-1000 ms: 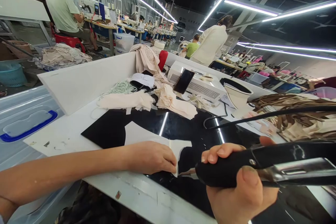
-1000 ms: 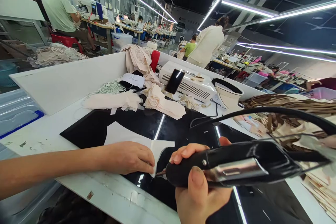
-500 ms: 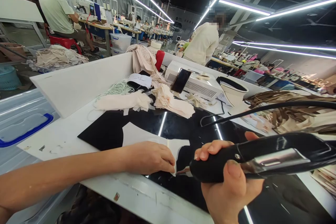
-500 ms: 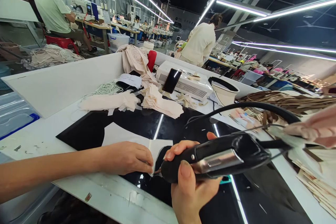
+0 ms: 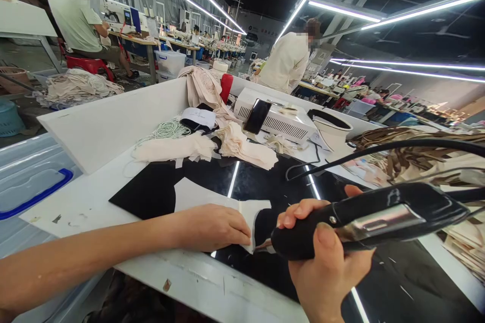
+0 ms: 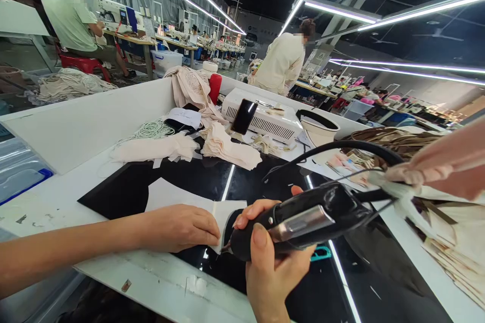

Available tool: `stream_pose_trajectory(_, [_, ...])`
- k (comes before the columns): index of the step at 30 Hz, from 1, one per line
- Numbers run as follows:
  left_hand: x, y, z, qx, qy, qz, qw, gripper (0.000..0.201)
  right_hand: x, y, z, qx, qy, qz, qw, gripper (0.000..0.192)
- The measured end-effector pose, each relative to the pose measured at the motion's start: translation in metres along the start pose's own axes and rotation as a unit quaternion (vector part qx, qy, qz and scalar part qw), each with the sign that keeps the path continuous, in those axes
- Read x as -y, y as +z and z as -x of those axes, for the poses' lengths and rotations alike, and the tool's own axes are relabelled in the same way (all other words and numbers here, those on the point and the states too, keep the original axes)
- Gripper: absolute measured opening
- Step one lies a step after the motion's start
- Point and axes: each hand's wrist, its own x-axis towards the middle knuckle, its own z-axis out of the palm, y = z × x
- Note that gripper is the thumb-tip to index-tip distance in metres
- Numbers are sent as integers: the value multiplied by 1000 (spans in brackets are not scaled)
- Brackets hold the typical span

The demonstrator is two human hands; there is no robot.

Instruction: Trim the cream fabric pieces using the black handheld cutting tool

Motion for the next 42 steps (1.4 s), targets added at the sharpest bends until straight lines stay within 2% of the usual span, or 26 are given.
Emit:
stream_pose_trajectory(17, [1,-1,0,29,20,-32,999,28,-3,-4,4,-1,7,-3,1000,57])
stream_pose_trajectory(24, [3,1,1,27,27,-34,999,30,-1,-2,2,-11,12,-18,1000,59])
stream_pose_trajectory(42, [1,0,1,29,15,-33,999,28,-5,0,5,10,16,-8,1000,52])
